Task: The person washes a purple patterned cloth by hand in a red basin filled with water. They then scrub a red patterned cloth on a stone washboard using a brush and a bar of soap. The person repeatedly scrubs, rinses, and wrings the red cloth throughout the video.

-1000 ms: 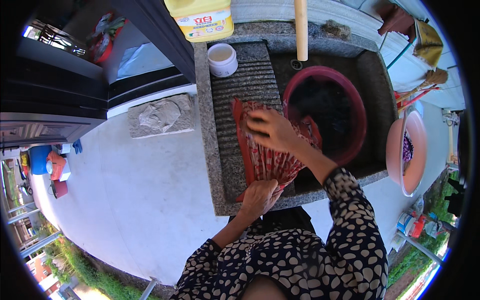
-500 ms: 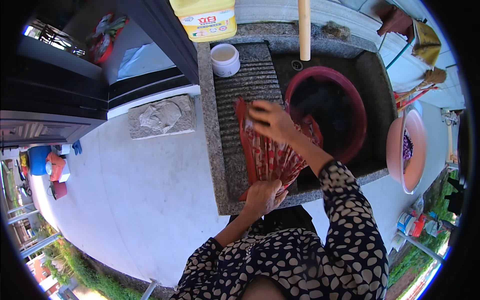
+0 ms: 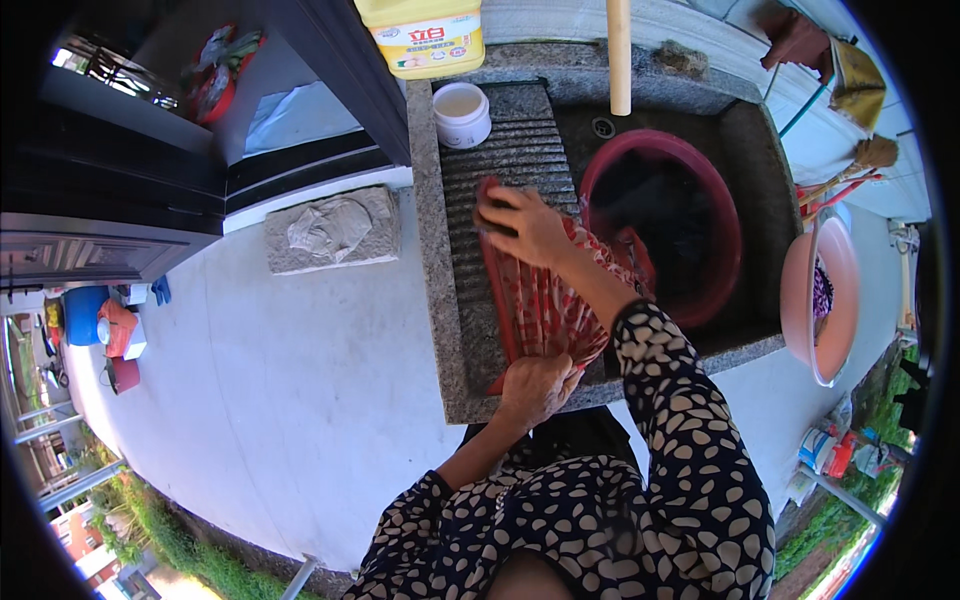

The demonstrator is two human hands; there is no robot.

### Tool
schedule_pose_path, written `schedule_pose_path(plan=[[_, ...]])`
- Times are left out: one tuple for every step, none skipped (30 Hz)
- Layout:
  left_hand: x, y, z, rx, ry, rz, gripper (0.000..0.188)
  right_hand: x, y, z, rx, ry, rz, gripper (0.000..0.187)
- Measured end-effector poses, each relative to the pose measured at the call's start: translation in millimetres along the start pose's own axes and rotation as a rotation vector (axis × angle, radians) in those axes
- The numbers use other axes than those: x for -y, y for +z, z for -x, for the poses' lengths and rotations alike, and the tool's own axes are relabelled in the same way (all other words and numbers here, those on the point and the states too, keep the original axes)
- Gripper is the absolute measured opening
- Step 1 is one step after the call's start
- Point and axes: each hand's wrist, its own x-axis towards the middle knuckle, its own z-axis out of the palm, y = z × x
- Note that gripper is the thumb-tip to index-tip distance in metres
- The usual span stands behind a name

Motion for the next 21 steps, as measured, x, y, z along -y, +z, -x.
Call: schedule_pose_path(plan=[[0.6, -0.3, -0.3, 0.005, -0.010, 0.008, 0.035, 6.4, -11.3, 16.4, 0.069, -0.073, -0.043, 0.041], [2.6, -1.6, 0.7, -0.039, 0.008, 0.007, 0.035, 18.1, -22.4, 36.7, 0.143, -0.154, -0.096, 0.041], [4.9, -1.9, 2.3, -0.078, 0.025, 0.006, 0.035, 31.2, -29.7, 67.6, 0.192, -0.188, -0.161, 0.042], [6.3, -2.2, 3.6, -0.116, 0.041, 0.005, 0.035, 40.4, -34.5, 87.9, 0.243, -0.220, -0.229, 0.043], [7.7, -3.0, 4.7, -0.108, 0.041, 0.010, 0.035, 42.6, -34.3, 87.0, 0.204, -0.274, -0.168, 0.042], [9.1, -3.6, 5.5, -0.103, 0.038, 0.014, 0.035, 43.9, -33.2, 84.8, 0.166, -0.331, -0.108, 0.041], [6.4, -1.8, 7.5, -0.082, 0.047, 0.042, 0.035, 44.6, -34.6, 90.3, 0.132, -0.360, -0.035, 0.041], [4.6, -1.4, 8.1, -0.047, 0.036, 0.031, 0.033, 30.5, -21.9, 63.2, 0.001, -0.353, 0.025, 0.041], [2.3, -2.2, 5.6, -0.009, 0.024, 0.010, 0.032, 12.0, -5.2, 39.4, -0.022, -0.251, 0.027, 0.041], [-0.9, -1.1, 1.4, 0.028, 0.023, -0.012, 0.031, -4.5, 3.2, 19.6, -0.050, -0.149, 0.037, 0.042], [-1.6, -0.3, -0.8, 0.040, 0.020, -0.019, 0.030, -11.8, 4.6, -1.7, -0.044, -0.059, 0.030, 0.040], [-2.2, -0.5, 0.6, 0.039, 0.007, -0.026, 0.030, -11.9, 6.5, -16.3, -0.030, 0.018, 0.020, 0.039], [-2.7, -0.7, 1.1, 0.040, -0.002, -0.031, 0.030, -10.8, 6.4, -20.0, -0.032, 0.061, -0.002, 0.039], [-2.3, -0.8, 0.2, 0.036, -0.012, -0.034, 0.031, -11.3, 6.5, -22.1, -0.033, 0.106, -0.021, 0.038], [-2.1, -0.4, -1.3, 0.032, -0.018, -0.033, 0.033, -13.0, 5.8, -22.9, -0.035, 0.154, -0.038, 0.038], [-2.9, -0.1, -3.1, 0.031, -0.021, -0.030, 0.035, -13.9, 2.0, -12.6, -0.060, 0.071, -0.032, 0.041], [-2.4, -1.1, -3.5, 0.030, -0.028, -0.039, 0.034, -9.9, -4.2, 3.1, -0.054, -0.043, -0.066, 0.042], [-2.0, -2.6, -2.4, 0.024, -0.041, -0.047, 0.034, -0.8, -13.4, 22.7, -0.041, -0.160, -0.102, 0.044], [-1.3, -3.4, -0.6, 0.018, -0.057, -0.051, 0.033, 13.1, -24.6, 48.3, 0.030, -0.230, -0.130, 0.045], [1.6, -3.3, 1.8, -0.022, -0.042, -0.040, 0.033, 26.6, -33.0, 69.5, 0.100, -0.303, -0.168, 0.046], [4.9, -2.4, 3.7, -0.059, -0.026, -0.032, 0.033, 34.3, -39.6, 81.8, 0.136, -0.323, -0.148, 0.046]])
